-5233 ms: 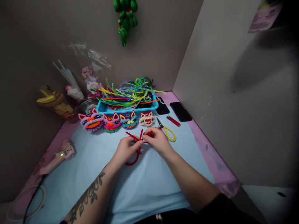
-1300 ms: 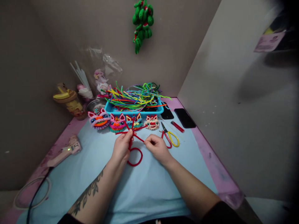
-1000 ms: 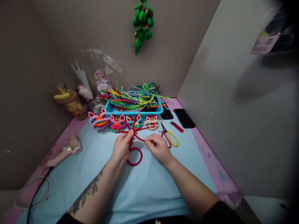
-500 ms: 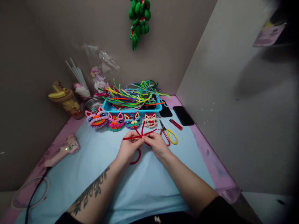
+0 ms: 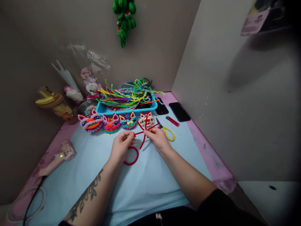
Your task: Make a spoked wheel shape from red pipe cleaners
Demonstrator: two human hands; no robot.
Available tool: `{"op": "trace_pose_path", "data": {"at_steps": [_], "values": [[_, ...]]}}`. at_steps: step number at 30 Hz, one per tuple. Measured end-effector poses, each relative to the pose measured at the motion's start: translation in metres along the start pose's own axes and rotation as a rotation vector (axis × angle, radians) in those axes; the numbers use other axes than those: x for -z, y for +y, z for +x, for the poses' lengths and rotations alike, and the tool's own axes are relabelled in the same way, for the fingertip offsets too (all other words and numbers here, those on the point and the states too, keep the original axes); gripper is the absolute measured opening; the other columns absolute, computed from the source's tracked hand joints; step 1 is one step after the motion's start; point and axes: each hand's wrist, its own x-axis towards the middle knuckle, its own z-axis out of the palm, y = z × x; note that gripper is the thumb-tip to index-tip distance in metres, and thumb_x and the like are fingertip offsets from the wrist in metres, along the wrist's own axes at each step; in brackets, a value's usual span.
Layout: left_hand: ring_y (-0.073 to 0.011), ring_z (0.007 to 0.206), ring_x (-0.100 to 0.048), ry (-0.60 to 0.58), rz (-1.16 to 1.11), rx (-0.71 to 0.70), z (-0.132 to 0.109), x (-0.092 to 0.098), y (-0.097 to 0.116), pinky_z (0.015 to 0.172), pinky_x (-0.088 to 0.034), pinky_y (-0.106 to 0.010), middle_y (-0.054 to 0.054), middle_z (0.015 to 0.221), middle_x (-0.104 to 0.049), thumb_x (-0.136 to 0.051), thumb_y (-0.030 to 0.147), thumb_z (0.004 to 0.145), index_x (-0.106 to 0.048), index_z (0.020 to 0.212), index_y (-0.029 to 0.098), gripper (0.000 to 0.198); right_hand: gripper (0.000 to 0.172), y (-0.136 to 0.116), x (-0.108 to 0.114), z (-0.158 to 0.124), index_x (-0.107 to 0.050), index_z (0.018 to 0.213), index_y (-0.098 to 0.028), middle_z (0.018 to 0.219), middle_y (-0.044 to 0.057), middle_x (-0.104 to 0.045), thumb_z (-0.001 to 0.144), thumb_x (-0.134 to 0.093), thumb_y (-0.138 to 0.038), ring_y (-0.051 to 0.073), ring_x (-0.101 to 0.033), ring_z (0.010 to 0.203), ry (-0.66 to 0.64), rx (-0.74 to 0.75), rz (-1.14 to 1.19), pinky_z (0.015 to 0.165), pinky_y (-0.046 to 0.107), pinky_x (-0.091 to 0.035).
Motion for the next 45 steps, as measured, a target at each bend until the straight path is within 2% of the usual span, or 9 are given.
{"op": "trace_pose_path", "data": {"at_steps": [6, 10, 13, 19, 23, 29, 33, 37, 45], "values": [[-0.011, 0.049, -0.046, -0.047, 0.387, -0.14, 0.002, 0.005, -0.004, 0.051, -0.035, -0.022, 0.002, 0.055, -0.055, -0.063, 0.043, 0.073, -0.059, 0.066, 0.017, 0.027, 0.031, -0.005, 0.003, 0.001, -0.052, 0.053, -0.017, 0.049, -0.006, -0.044, 0.059, -0.072, -0.041, 0.009, -0.034, 0.051, 0.072, 0.002, -0.011, 0.052, 0.024, -0.028], [-0.0147, 0.058, -0.05, -0.05, 0.624, -0.315, 0.001, 0.004, -0.005, 0.059, -0.035, -0.025, 0.001, 0.059, -0.057, -0.053, 0.035, 0.078, -0.056, 0.063, 0.019, 0.022, 0.031, -0.007, 0.003, 0.0, -0.049, 0.05, -0.018, 0.048, -0.007, -0.04, 0.061, -0.07, -0.038, 0.009, -0.033, 0.05, 0.103, 0.024, -0.056, 0.051, 0.024, -0.027], [-0.0159, 0.06, -0.051, -0.049, 0.682, -0.33, -0.001, 0.002, -0.002, 0.061, -0.035, -0.025, 0.001, 0.061, -0.058, -0.051, 0.032, 0.078, -0.056, 0.063, 0.02, 0.02, 0.031, -0.005, 0.004, 0.001, -0.049, 0.05, -0.018, 0.047, -0.007, -0.041, 0.061, -0.069, -0.038, 0.009, -0.034, 0.05, 0.111, 0.029, -0.095, 0.051, 0.024, -0.027], [-0.0159, 0.058, -0.048, -0.044, 0.638, -0.312, -0.004, 0.0, 0.001, 0.059, -0.034, -0.026, 0.002, 0.057, -0.055, -0.052, 0.033, 0.076, -0.055, 0.061, 0.02, 0.02, 0.029, 0.001, 0.009, 0.007, -0.054, 0.052, -0.017, 0.047, -0.006, -0.043, 0.059, -0.071, -0.039, 0.009, -0.035, 0.049, 0.091, 0.0, -0.083, 0.051, 0.024, -0.028], [-0.0154, 0.056, -0.047, -0.11, 0.588, -0.229, 0.0, 0.003, 0.003, 0.057, -0.035, -0.026, 0.001, 0.055, -0.055, -0.057, 0.035, 0.073, -0.057, 0.059, 0.02, 0.021, 0.029, -0.002, 0.016, 0.009, -0.055, 0.052, -0.016, 0.045, -0.007, -0.043, 0.059, -0.072, -0.039, 0.008, -0.034, 0.047, 0.006, -0.008, -0.108, 0.048, 0.024, -0.026], [-0.0207, 0.085, -0.06, -0.15, 0.296, -0.188, 0.005, 0.011, 0.013, 0.071, -0.044, -0.027, -0.007, 0.092, -0.069, -0.067, 0.039, 0.068, -0.067, 0.09, 0.018, 0.031, 0.027, -0.011, 0.015, 0.001, -0.06, 0.055, -0.015, 0.049, -0.004, -0.05, 0.061, -0.073, -0.038, 0.008, -0.04, 0.048, -0.154, 0.003, -0.211, 0.049, 0.024, -0.029], [-0.014, 0.066, -0.055, -0.091, 0.281, -0.211, 0.005, 0.014, 0.013, 0.061, -0.041, -0.023, -0.004, 0.081, -0.067, -0.069, 0.04, 0.068, -0.068, 0.084, 0.018, 0.027, 0.025, -0.013, 0.008, -0.006, -0.061, 0.056, -0.015, 0.05, -0.003, -0.054, 0.062, -0.072, -0.037, 0.009, -0.043, 0.048, -0.252, -0.034, -0.275, 0.049, 0.023, -0.032], [-0.0107, 0.054, -0.045, -0.046, 0.317, -0.2, 0.003, 0.015, 0.012, 0.053, -0.034, -0.022, 0.001, 0.06, -0.058, -0.068, 0.039, 0.069, -0.065, 0.066, 0.016, 0.023, 0.026, -0.011, 0.006, -0.008, -0.059, 0.054, -0.016, 0.049, -0.003, -0.053, 0.061, -0.073, -0.037, 0.009, -0.042, 0.047, -0.229, -0.05, -0.283, 0.047, 0.023, -0.03], [-0.0107, 0.054, -0.043, 0.129, 0.147, -0.209, -0.002, -0.001, 0.004, 0.057, -0.034, -0.023, 0.004, 0.056, -0.053, -0.065, 0.032, 0.07, -0.062, 0.065, 0.019, 0.015, 0.028, -0.009, -0.003, -0.007, -0.059, 0.051, -0.016, 0.048, -0.003, -0.053, 0.053, -0.077, -0.038, 0.01, -0.043, 0.05, -0.059, -0.04, -0.046, 0.053, 0.026, -0.034]]}}
